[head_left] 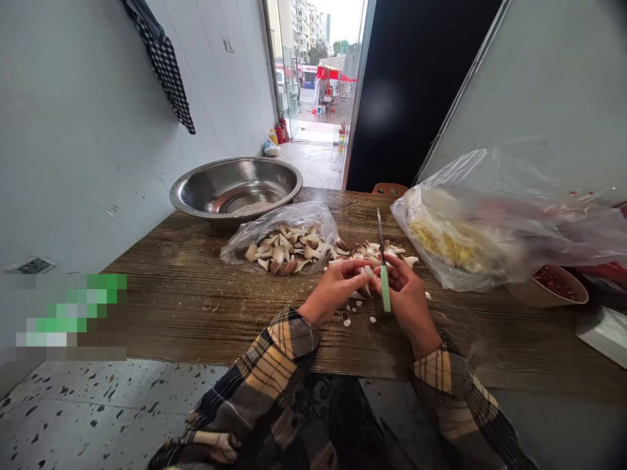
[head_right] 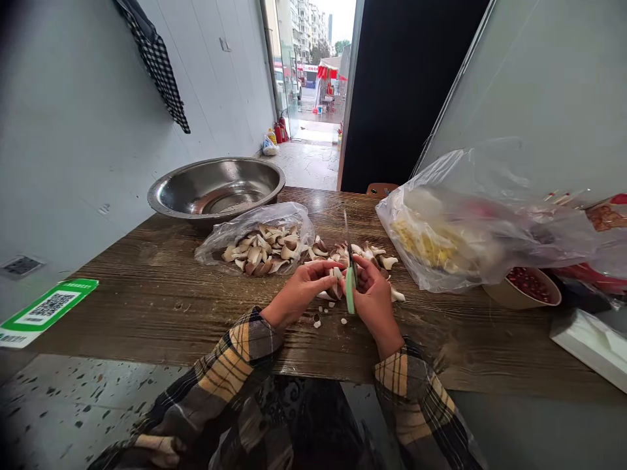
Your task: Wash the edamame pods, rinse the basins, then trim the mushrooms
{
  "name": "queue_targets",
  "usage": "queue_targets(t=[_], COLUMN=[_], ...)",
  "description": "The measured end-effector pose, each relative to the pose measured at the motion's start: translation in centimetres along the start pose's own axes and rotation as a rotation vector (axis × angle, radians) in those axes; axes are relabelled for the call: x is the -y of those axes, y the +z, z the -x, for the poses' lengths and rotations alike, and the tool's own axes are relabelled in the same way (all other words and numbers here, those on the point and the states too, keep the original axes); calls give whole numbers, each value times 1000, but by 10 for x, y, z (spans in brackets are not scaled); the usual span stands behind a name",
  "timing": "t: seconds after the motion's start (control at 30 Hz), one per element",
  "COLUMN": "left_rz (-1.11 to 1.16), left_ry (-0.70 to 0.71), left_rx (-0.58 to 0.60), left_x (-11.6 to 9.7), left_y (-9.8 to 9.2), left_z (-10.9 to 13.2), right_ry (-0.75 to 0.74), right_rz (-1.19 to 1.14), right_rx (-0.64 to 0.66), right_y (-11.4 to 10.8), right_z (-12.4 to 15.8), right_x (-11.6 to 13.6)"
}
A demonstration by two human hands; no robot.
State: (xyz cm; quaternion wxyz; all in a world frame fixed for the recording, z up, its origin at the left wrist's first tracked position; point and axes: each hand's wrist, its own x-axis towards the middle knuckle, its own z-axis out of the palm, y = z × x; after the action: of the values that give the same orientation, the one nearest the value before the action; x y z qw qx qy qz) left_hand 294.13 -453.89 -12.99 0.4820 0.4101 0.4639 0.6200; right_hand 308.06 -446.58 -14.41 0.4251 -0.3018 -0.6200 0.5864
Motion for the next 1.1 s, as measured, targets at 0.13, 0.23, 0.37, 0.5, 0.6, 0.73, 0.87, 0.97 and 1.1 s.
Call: queue_targets(t=[0.13, 0.23, 0.37, 0.5, 0.6, 0.73, 0.87, 0.97, 1.1], left_rz=[30, -88, -498, -954, -1102, -1029, -1089, -1172, -1208], left_ry=[23, 120, 224, 347, 398, 332, 252, 233, 242], left_rx=[-6, -194, -454, -633, -657, -485, -148, -5, 29], left_x=[-2, -8, -24, -46, -56, -48, -26, -9, 5], left_y=[-2, -14, -49, -91, -104, -83, -48, -33, -28], left_z=[1, 3, 4, 1, 1, 9, 17, 17, 13], right_ry=[-29, -70, -109, -108, -93, -64, -78, -91, -72], right_rz=[17, 1, -18, -66, -90, -115, -139, -124, -137], right_rx=[53, -21, -126, -154, -169, -190, -197, -178, -175], right_y=[3, 1, -2, -3, -4, -4, -5, -5, -4], right_z=[-1, -3, -5, -5, -5, -6, -7, -8, -7], right_x=[3, 0, -2, -3, -5, -6, -6, -6, -4])
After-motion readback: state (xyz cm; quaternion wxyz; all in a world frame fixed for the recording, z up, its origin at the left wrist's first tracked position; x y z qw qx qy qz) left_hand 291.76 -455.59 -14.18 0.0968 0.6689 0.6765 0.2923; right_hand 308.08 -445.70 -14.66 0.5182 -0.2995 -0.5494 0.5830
